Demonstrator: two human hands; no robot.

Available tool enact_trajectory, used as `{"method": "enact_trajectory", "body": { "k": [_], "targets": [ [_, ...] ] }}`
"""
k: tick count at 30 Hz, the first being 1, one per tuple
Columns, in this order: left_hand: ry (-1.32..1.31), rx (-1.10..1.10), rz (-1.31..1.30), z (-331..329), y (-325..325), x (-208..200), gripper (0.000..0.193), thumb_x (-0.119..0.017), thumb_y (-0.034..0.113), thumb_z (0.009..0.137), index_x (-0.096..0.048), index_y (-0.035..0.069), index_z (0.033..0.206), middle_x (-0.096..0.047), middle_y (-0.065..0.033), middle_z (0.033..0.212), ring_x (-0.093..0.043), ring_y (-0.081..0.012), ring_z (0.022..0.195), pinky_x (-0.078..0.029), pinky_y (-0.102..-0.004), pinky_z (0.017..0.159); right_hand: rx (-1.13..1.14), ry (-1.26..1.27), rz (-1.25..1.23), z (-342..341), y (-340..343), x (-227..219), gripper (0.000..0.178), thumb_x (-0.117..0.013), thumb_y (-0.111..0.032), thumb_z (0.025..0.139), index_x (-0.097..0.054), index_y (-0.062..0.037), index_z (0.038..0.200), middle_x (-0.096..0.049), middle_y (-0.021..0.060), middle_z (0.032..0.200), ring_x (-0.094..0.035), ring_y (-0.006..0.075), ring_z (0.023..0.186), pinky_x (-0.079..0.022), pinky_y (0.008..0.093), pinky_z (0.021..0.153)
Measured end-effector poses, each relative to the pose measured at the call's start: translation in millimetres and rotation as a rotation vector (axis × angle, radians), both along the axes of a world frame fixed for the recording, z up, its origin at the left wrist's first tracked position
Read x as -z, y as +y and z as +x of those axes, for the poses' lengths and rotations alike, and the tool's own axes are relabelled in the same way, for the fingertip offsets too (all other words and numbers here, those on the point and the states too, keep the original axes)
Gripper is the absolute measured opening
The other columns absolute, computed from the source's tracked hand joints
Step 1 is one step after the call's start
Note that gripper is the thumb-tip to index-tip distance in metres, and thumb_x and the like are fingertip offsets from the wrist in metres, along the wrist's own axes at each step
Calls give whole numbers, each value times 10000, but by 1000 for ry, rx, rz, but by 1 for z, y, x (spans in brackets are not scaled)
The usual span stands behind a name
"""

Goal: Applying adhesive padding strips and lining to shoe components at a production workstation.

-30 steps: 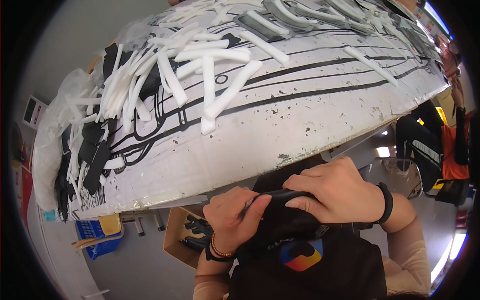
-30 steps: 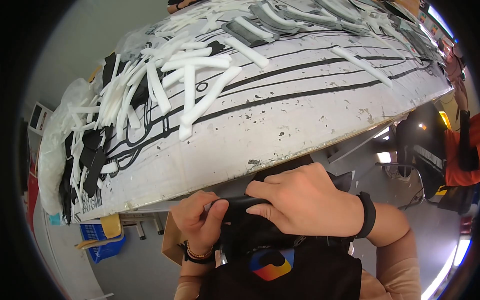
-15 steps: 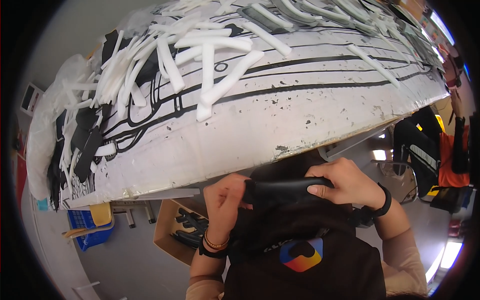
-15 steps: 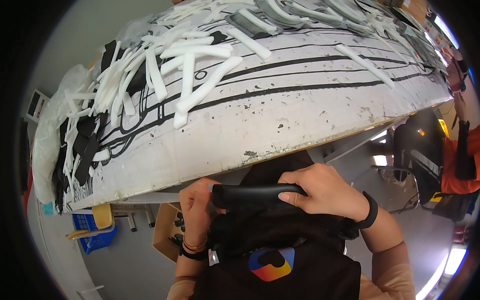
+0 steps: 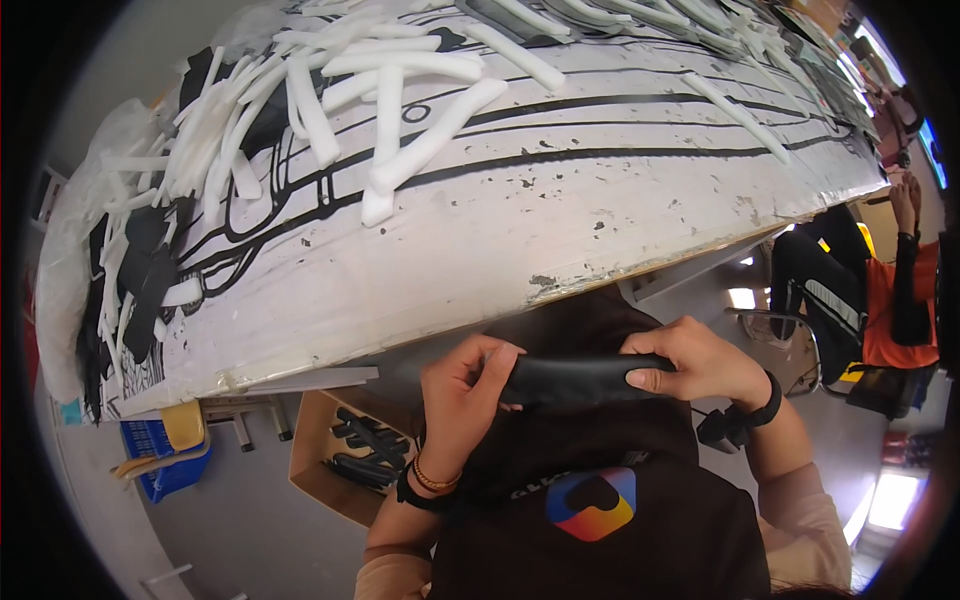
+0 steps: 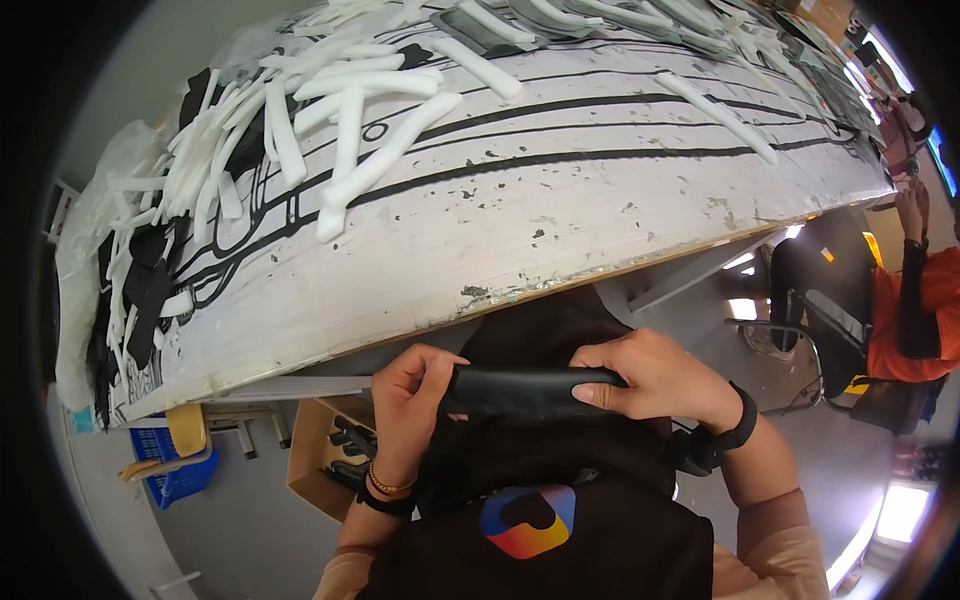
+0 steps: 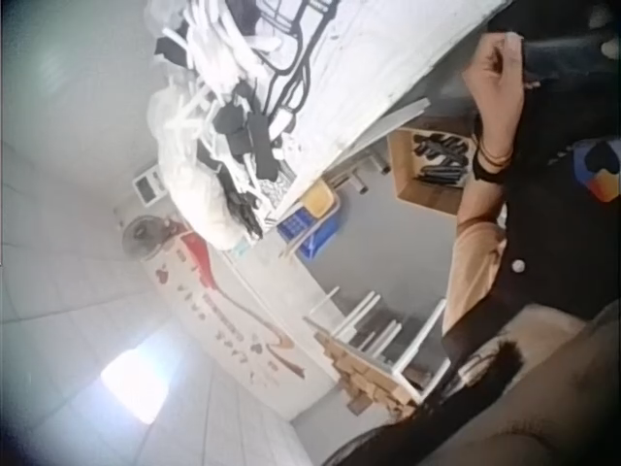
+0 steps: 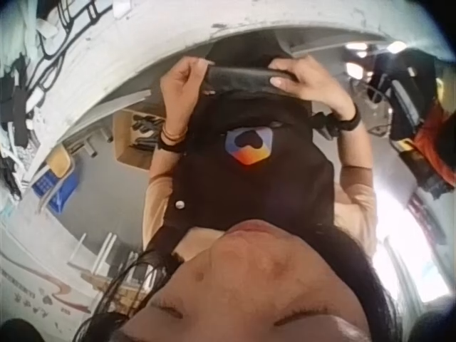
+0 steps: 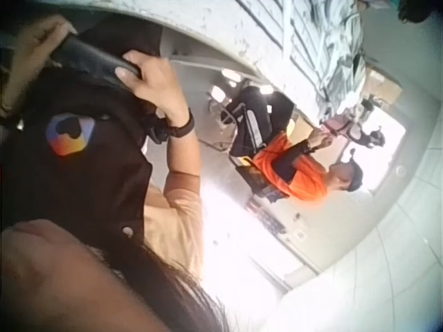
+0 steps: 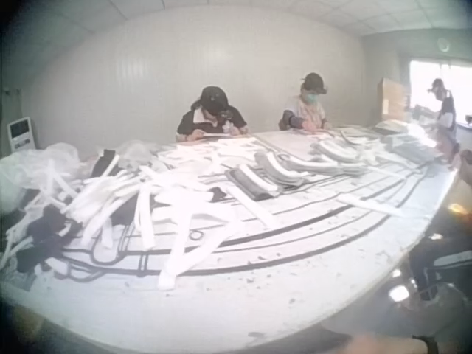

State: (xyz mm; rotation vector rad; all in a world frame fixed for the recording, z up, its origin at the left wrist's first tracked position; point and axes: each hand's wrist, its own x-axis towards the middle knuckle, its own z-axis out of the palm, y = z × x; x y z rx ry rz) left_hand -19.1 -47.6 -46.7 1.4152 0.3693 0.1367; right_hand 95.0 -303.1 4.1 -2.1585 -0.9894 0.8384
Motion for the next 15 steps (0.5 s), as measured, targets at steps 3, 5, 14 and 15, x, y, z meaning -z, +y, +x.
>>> {"method": "enact_trajectory", "body": {
  "k": [3, 5, 14, 15],
  "targets": [
    [-164, 65, 75, -3, 3, 17, 156, -719, 150, 957, -713, 21, 869, -650, 1, 680, -589, -41, 540, -457, -229, 485, 19, 3, 2, -4, -8, 3, 247, -688, -311, 918, -676, -89, 1026, -654, 142, 782, -636, 347, 720, -474, 403, 643],
    [-110, 127, 75, -5, -4, 11, 172, -736, 166, 945, -709, 22, 855, -655, -4, 668, -603, -48, 541, -462, -230, 490, 40, 7, -3, -7, -14, 6, 236, -693, -295, 913, -674, -87, 1023, -655, 132, 789, -639, 347, 735, -477, 393, 652],
    [-214, 264, 318, 14, -14, -8, 308, -797, 169, 878, -597, 11, 707, -600, -8, 553, -597, -63, 507, -427, -219, 470, 206, 33, -19, -10, -37, 2, 242, -693, -276, 935, -671, -64, 1050, -682, 119, 835, -662, 272, 748, -501, 347, 682],
    [-260, 219, 297, 17, -17, -11, 351, -833, 195, 847, -571, 25, 687, -592, -8, 530, -604, -83, 499, -402, -239, 469, 170, 51, 77, -8, -40, 0, 250, -680, -274, 948, -663, -50, 1058, -684, 118, 837, -671, 258, 763, -505, 338, 684]
  ]
}}
